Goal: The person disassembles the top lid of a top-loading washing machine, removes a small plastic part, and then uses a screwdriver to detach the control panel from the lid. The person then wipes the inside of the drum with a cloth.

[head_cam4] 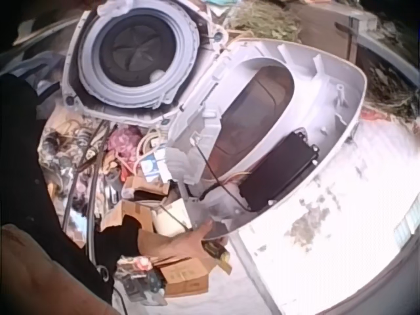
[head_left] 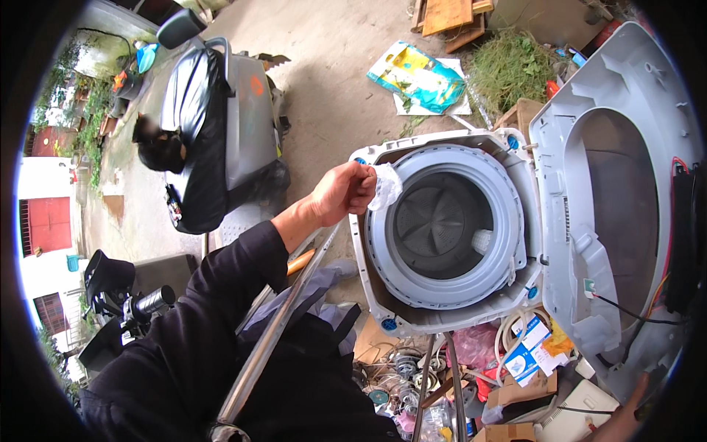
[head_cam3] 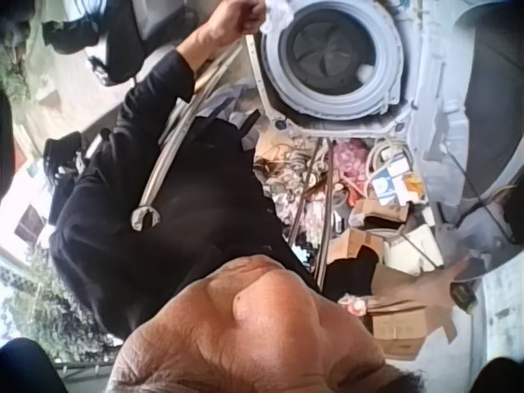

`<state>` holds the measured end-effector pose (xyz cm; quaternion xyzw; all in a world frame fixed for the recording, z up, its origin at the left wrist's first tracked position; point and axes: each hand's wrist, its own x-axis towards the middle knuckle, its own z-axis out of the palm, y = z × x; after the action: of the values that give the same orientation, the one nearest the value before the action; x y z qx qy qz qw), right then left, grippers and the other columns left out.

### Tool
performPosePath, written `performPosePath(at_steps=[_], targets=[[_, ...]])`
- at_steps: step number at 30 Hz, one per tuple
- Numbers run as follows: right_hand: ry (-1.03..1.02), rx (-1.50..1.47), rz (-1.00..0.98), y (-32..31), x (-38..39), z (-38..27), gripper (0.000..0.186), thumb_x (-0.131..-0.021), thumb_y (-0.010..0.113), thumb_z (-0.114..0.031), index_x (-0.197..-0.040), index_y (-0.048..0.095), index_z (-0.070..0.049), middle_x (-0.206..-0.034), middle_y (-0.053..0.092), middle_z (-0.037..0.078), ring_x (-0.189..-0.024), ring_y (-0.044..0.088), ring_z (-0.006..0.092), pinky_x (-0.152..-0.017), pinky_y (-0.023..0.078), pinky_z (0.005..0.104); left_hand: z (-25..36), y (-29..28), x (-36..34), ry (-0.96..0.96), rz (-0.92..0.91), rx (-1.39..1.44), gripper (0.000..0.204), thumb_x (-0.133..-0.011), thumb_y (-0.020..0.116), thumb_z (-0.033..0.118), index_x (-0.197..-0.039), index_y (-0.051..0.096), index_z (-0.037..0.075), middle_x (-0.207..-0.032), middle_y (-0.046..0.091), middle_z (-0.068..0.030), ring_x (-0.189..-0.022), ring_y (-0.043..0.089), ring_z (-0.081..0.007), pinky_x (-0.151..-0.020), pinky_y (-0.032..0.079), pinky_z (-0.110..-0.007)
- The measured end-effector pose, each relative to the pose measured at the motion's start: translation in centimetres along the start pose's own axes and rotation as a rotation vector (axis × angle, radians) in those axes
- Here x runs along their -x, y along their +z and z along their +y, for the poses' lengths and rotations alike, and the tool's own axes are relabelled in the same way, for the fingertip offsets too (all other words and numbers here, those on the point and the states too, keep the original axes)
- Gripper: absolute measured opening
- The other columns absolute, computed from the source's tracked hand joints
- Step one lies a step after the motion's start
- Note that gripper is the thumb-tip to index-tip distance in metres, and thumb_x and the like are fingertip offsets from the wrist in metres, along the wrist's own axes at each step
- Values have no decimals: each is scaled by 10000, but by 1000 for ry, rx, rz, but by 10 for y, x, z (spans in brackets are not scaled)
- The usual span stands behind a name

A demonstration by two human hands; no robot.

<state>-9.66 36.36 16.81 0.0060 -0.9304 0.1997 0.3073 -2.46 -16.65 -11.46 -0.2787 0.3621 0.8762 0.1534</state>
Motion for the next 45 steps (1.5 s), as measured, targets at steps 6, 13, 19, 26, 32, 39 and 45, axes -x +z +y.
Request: performPosePath(at_steps=[6, 13, 19, 26, 32, 39, 45], targets=[[372, 184, -74, -6, -4, 16, 563, -899, 773, -278, -1325, 571, 30, -1209, 655, 96, -993, 604, 168, -902, 460, 287, 19, 59, -7, -38, -188, -35, 259, -1034, 499, 261, -853, 560, 86, -688, 411, 35, -539, 339, -96, -473, 267, -255], [-30, 117, -19, 6, -4, 31, 513, -851, 787, -61, -1297, 553, 38, -1182, 615, 87, -1088, 570, 180, -1010, 408, 311, 23, 111, -27, -117, -265, -46, 179, -922, 707, 60, -1069, 723, -40, -801, 702, -60, -530, 525, -90, -452, 401, -241], [136, -134, -39, 13, -7, 2, 478, -835, 798, -61, -1242, 566, 33, -1090, 618, 62, -987, 567, 148, -929, 426, 285, 33, 175, -58, -80, -350, -107, 103, -885, 735, 13, -988, 735, 20, -865, 747, -107, -539, 602, -95, -475, 477, -233], [201, -193, -68, 11, -6, -6, 540, -830, 822, -107, -1269, 546, 47, -1129, 615, 101, -1022, 578, 189, -945, 441, 308, 54, 240, -66, 38, -537, -98, 110, -932, 704, 64, -1034, 707, 22, -894, 734, -108, -612, 643, -95, -539, 532, -223], [222, -231, -50, 11, -3, -3, 593, -812, 854, -141, -1285, 544, 35, -1152, 610, 76, -1013, 575, 171, -929, 442, 290, 77, 298, -81, 232, -508, -205, 166, -909, 765, 184, -875, 689, 40, -760, 695, -52, -514, 528, -58, -441, 408, -222], [207, -245, -64, 13, -4, -11, 545, -818, 823, -98, -1267, 547, 40, -1107, 614, 78, -987, 574, 162, -917, 443, 291, 98, 348, -86, 275, -374, -131, 156, -889, 778, 182, -842, 698, 56, -736, 672, -12, -500, 412, -52, -441, 273, -218], [218, -278, -68, 13, -3, -13, 491, -818, 786, -48, -1240, 553, 42, -1079, 621, 96, -983, 580, 169, -916, 450, 297, 104, 365, -85, 272, -433, -101, 76, -899, 741, 118, -903, 726, 44, -797, 710, -35, -513, 397, -57, -438, 297, -229]])
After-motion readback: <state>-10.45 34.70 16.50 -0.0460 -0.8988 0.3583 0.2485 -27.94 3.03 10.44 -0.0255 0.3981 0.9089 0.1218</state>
